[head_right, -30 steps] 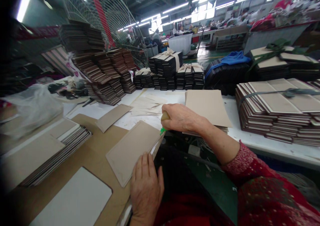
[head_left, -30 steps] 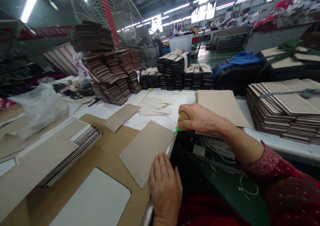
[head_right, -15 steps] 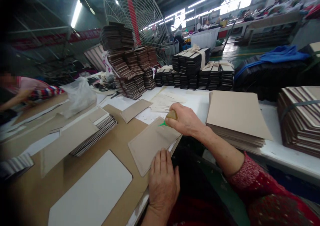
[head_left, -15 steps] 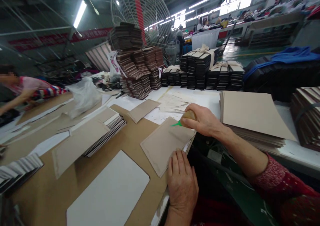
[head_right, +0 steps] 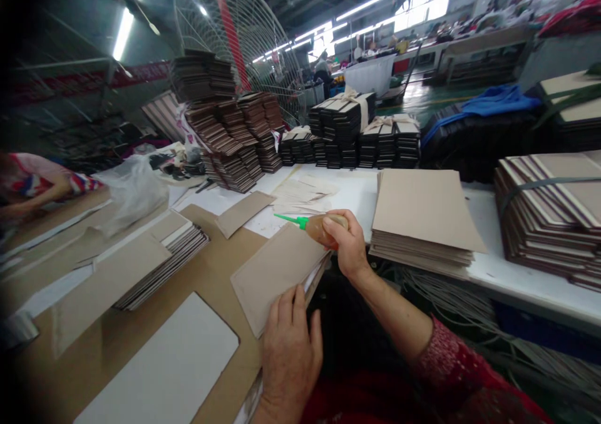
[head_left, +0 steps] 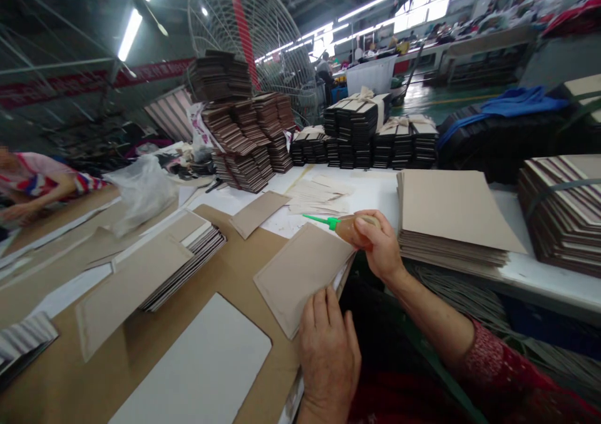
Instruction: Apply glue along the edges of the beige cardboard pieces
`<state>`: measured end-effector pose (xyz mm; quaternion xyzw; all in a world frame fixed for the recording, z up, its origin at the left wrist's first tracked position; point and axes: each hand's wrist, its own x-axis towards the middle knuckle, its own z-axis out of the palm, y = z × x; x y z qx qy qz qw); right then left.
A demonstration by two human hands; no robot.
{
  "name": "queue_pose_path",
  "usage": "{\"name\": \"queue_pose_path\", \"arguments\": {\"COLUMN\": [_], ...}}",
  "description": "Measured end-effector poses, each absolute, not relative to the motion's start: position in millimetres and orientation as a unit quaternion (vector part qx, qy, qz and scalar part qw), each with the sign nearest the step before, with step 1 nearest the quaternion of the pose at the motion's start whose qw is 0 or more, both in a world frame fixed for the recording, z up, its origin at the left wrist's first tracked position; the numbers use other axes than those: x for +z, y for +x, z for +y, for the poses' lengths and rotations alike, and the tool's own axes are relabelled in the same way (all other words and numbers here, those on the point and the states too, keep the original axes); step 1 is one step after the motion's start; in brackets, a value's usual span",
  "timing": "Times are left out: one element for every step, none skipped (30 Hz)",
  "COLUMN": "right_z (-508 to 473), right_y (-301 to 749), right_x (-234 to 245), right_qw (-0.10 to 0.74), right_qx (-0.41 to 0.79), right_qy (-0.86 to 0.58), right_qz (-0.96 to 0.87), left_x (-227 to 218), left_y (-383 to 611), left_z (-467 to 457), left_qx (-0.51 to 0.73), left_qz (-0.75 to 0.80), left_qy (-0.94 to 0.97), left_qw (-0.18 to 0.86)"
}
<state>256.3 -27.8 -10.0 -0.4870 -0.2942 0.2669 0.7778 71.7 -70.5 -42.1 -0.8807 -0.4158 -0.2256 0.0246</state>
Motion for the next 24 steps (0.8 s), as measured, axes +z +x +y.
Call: {"name": "queue_pose_path", "arguments": {"right_z": [-28,-30,-31,-33,-36,-39,-41,-43,-45,-47,-48,-49,-50,-51,-52,-54,-56,-58,-61,-62,-64,-65,-65,-65], "right_y": [256,256,256,256,256,255,255,254,254,254,254,254,254,254,254,254,254,254,254,254,254,254,255,255], "right_x": [-13,-17,-20,-23,-26,-29,-31,-33,-34,-34,-34,-32,-30,-28,-26,-24,-22,-21,-20,-20,-21,-22,-24,-25], "right_qw": [0.791,0.801,0.810,0.818,0.824,0.830,0.835,0.840,0.845,0.849,0.853,0.856,0.858,0.859,0.859,0.857,0.855,0.852,0.849,0.847,0.846,0.846,0.846,0.847], "right_qx": [0.269,0.272,0.276,0.277,0.277,0.277,0.276,0.275,0.276,0.277,0.279,0.282,0.286,0.291,0.298,0.307,0.317,0.326,0.335,0.341,0.344,0.345,0.344,0.343], "right_qy": [-0.477,-0.468,-0.460,-0.453,-0.447,-0.440,-0.434,-0.427,-0.420,-0.413,-0.406,-0.400,-0.394,-0.389,-0.385,-0.382,-0.379,-0.378,-0.377,-0.377,-0.378,-0.378,-0.379,-0.381], "right_qz": [-0.273,-0.254,-0.237,-0.223,-0.211,-0.201,-0.194,-0.188,-0.183,-0.178,-0.173,-0.168,-0.165,-0.162,-0.161,-0.160,-0.159,-0.158,-0.157,-0.154,-0.152,-0.149,-0.146,-0.144], "left_x": [-37,-33,-30,-28,-27,-27,-28,-30,-32,-34,-36,-38,-40,-41,-42,-43,-44,-44,-44,-44,-44,-44,-44,-44], "left_y": [70,68,65,63,60,57,55,52,51,49,48,47,47,46,46,46,46,46,46,46,46,46,46,47], "left_z": [-69,-67,-65,-63,-62,-60,-59,-58,-58,-57,-57,-56,-56,-55,-55,-55,-54,-54,-53,-53,-53,-53,-53,-53], "left_qx": [-0.224,-0.225,-0.227,-0.230,-0.231,-0.231,-0.227,-0.222,-0.216,-0.211,-0.208,-0.206,-0.209,-0.213,-0.217,-0.221,-0.223,-0.223,-0.222,-0.222,-0.224,-0.226,-0.229,-0.233], "left_qz": [-0.418,-0.419,-0.417,-0.415,-0.413,-0.411,-0.411,-0.412,-0.413,-0.413,-0.414,-0.413,-0.411,-0.410,-0.408,-0.407,-0.406,-0.405,-0.405,-0.403,-0.402,-0.401,-0.400,-0.399], "left_qy": [-0.880,-0.879,-0.879,-0.879,-0.880,-0.880,-0.880,-0.880,-0.880,-0.881,-0.881,-0.881,-0.881,-0.881,-0.881,-0.880,-0.880,-0.881,-0.881,-0.882,-0.882,-0.882,-0.881,-0.880], "left_qw": [0.024,0.026,0.031,0.039,0.050,0.063,0.074,0.084,0.091,0.096,0.099,0.101,0.102,0.101,0.101,0.101,0.101,0.101,0.102,0.103,0.104,0.105,0.107,0.110]}}
